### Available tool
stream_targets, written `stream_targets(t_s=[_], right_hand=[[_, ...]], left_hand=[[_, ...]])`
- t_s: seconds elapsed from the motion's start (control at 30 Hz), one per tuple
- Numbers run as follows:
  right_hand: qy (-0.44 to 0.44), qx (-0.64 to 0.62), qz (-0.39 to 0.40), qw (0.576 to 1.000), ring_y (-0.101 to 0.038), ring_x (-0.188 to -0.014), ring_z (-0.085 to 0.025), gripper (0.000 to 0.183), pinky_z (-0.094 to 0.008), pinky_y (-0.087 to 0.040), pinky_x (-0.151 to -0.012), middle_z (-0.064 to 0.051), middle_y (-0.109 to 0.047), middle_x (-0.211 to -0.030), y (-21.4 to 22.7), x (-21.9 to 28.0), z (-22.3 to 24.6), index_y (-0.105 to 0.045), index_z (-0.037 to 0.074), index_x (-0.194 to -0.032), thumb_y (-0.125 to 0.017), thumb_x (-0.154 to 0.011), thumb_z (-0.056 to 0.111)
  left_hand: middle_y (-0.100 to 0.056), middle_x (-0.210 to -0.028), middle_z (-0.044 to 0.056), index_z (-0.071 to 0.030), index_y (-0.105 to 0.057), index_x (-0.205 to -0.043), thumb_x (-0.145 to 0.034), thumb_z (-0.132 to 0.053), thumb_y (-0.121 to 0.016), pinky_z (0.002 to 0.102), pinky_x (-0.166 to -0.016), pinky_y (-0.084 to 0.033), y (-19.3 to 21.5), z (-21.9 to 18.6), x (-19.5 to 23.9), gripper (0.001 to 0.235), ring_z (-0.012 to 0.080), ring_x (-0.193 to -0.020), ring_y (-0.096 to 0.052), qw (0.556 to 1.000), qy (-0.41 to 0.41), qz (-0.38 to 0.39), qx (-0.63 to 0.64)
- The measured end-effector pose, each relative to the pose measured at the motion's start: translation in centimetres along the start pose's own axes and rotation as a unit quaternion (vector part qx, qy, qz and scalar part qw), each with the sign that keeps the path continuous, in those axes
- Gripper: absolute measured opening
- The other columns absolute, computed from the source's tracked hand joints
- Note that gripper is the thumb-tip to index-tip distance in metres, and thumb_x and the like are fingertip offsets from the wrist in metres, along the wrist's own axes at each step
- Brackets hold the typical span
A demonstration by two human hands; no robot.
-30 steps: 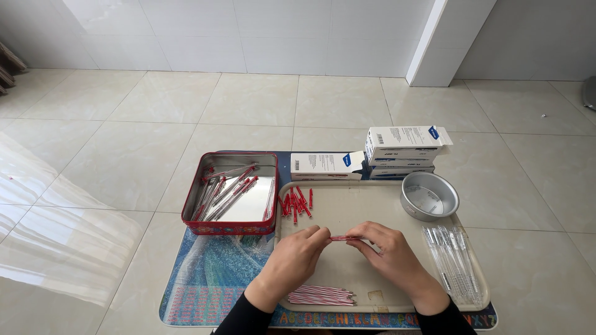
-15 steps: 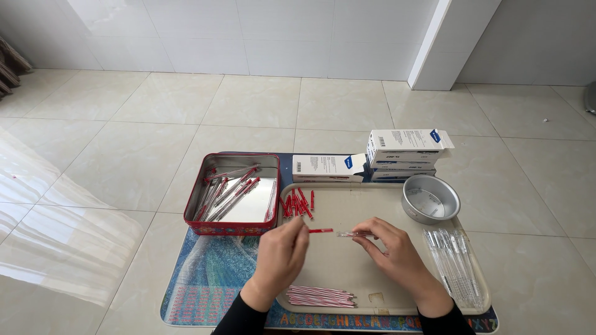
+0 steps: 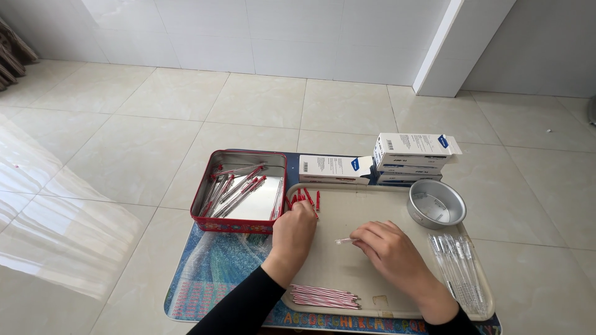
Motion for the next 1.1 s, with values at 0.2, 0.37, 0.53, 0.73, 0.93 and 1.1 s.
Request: stream_targets(t_s=[0.2,0.37,0.53,0.73,0.93,1.1], right_hand=[[0.145,0.137,0.045,0.979,-0.058,-0.077,-0.022,0.024,-0.037,-0.041,-0.076,-0.005,-0.062,-0.087,1.1,-2.1,3.0,-0.066,0.009,-0.094,-0.061,-0.075,-0.006],[0.220,0.195,0.089,0.952,-0.053,-0.076,-0.021,0.021,-0.038,-0.040,-0.081,-0.003,-0.058,-0.082,2.0,-3.8,6.1,-0.059,0.010,-0.084,-0.059,-0.076,-0.010],[0.230,0.192,0.129,0.945,-0.056,-0.077,-0.022,0.021,-0.039,-0.042,-0.083,-0.003,-0.060,-0.083,1.5,-4.1,5.1,-0.060,0.010,-0.085,-0.063,-0.073,-0.007],[0.175,0.138,0.136,0.965,-0.059,-0.077,-0.022,0.016,-0.038,-0.044,-0.078,-0.003,-0.064,-0.084,2.6,-3.3,2.3,-0.065,0.012,-0.089,-0.062,-0.079,0.000],[0.083,0.113,0.118,0.983,-0.062,-0.081,-0.021,0.008,-0.038,-0.047,-0.077,0.002,-0.066,-0.087,4.2,-1.6,-1.2,-0.065,0.014,-0.090,-0.065,-0.082,0.014],[-0.196,0.063,0.164,0.965,-0.063,-0.062,-0.006,0.023,-0.019,-0.058,-0.057,0.003,-0.064,-0.090,3.6,1.3,-6.9,-0.058,0.017,-0.112,-0.053,-0.089,0.020]], left_hand=[[-0.064,-0.107,0.013,-0.004,-0.052,-0.124,-0.090,-0.007,-0.044,0.036,-0.082,-0.050,6.1,-1.6,3.5,0.035,0.0258,-0.099,-0.063,0.842,-0.062,0.138,0.517],[-0.064,-0.087,0.006,-0.010,-0.055,-0.105,-0.091,-0.012,-0.052,0.031,-0.061,-0.048,6.0,-1.6,5.3,0.014,0.0152,-0.063,-0.062,0.804,-0.032,0.163,0.571],[-0.061,-0.060,0.003,-0.010,-0.061,-0.077,-0.094,-0.014,-0.051,0.029,-0.057,-0.044,5.0,-0.3,5.7,0.020,0.0148,-0.054,-0.057,0.813,-0.014,0.125,0.568],[-0.068,-0.071,-0.001,-0.011,-0.066,-0.087,-0.089,-0.013,-0.050,0.031,-0.061,-0.044,3.6,0.4,6.1,0.016,0.0160,-0.060,-0.059,0.829,-0.016,0.125,0.544],[-0.071,-0.080,0.002,-0.009,-0.068,-0.094,-0.088,-0.012,-0.048,0.034,-0.069,-0.047,3.9,0.7,5.9,0.021,0.0227,-0.075,-0.066,0.845,-0.038,0.082,0.526],[-0.070,-0.078,0.001,-0.009,-0.069,-0.095,-0.089,-0.012,-0.049,0.033,-0.067,-0.048,3.7,1.0,5.8,0.022,0.0212,-0.073,-0.067,0.844,-0.021,0.072,0.531]])
Point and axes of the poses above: each hand's wrist, its own x-axis away from the middle knuckle, its own y-axis out of the back of the hand, z = x × y, the point moved 10 cm from there along -x, towards the middle knuckle
